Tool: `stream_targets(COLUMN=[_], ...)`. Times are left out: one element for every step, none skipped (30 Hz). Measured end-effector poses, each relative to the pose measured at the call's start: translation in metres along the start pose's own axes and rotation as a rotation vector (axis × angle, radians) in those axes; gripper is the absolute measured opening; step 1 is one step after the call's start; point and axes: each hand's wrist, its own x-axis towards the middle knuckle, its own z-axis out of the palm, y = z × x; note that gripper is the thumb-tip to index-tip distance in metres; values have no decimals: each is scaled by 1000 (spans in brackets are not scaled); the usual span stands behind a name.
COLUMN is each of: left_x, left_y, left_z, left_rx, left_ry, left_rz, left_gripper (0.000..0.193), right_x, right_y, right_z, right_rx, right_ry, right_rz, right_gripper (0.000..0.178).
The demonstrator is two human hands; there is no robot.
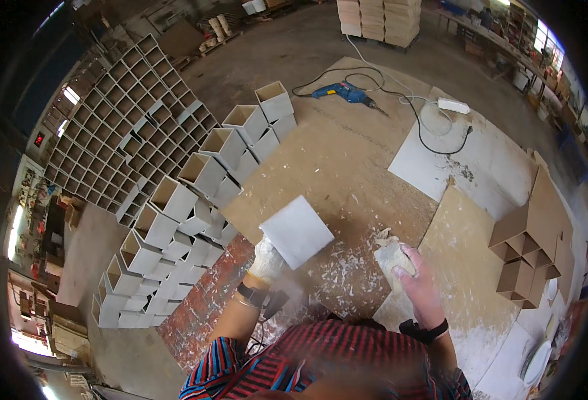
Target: The recorder applies a white adhesive or paste to small cardboard or wooden box components using a sponge applicator.
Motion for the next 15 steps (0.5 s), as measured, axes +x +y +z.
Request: stream_targets(left_x=[7, 13, 21, 32, 43, 52, 59, 66, 74, 83, 89, 92, 96, 97, 106], left_y=[0, 2, 7, 14, 22, 32, 40, 47, 51, 54, 58, 61, 63, 65, 69], left_z=[-4, -8, -11, -16, -20, -26, -28, -32, -29, -28, -33, -41, -48, -56, -67], left_rx=[22, 45, 210, 294, 376, 192, 166, 13, -231, -475, -736, -713, -652, -617, -592], left_ry=[1, 2, -15, -28, -33, -119, -133, -155, -41, 79, 130, 233, 200, 146, 178], left_rz=[1, 2, 213, 317, 424, 270, 131, 109, -8, -116, -163, -208, -220, -227, -231], left_gripper=[35, 38, 42, 44, 47, 46, 46, 46, 45, 43, 41, 41, 42, 43, 43], right_x=[3, 7, 11, 17, 21, 25, 30, 35, 38, 41, 43, 46, 48, 49, 51], right_y=[-2, -1, -1, 1, 3, 6, 10, 13, 17, 20, 23, 26, 28, 30, 31], right_z=[3, 7, 9, 12, 13, 13, 15, 17, 18, 19, 20, 22, 23, 23, 24], right_rx=[45, 24, -16, 6, -2, -43, -19, 5, -6, 19, 54, 74, 91, 89, 68], right_ry=[-15, -15, -11, -13, -22, -20, -60, -55, -26, -87, -63, -25, -61, -69, -37], right_rz=[-29, -5, 12, 15, -22, -26, -66, -30, 62, 18, 42, 86, 61, 52, 80], right_gripper=[51, 51, 50, 50, 50, 50, 50, 50, 51, 51, 51, 52, 52, 52, 52])
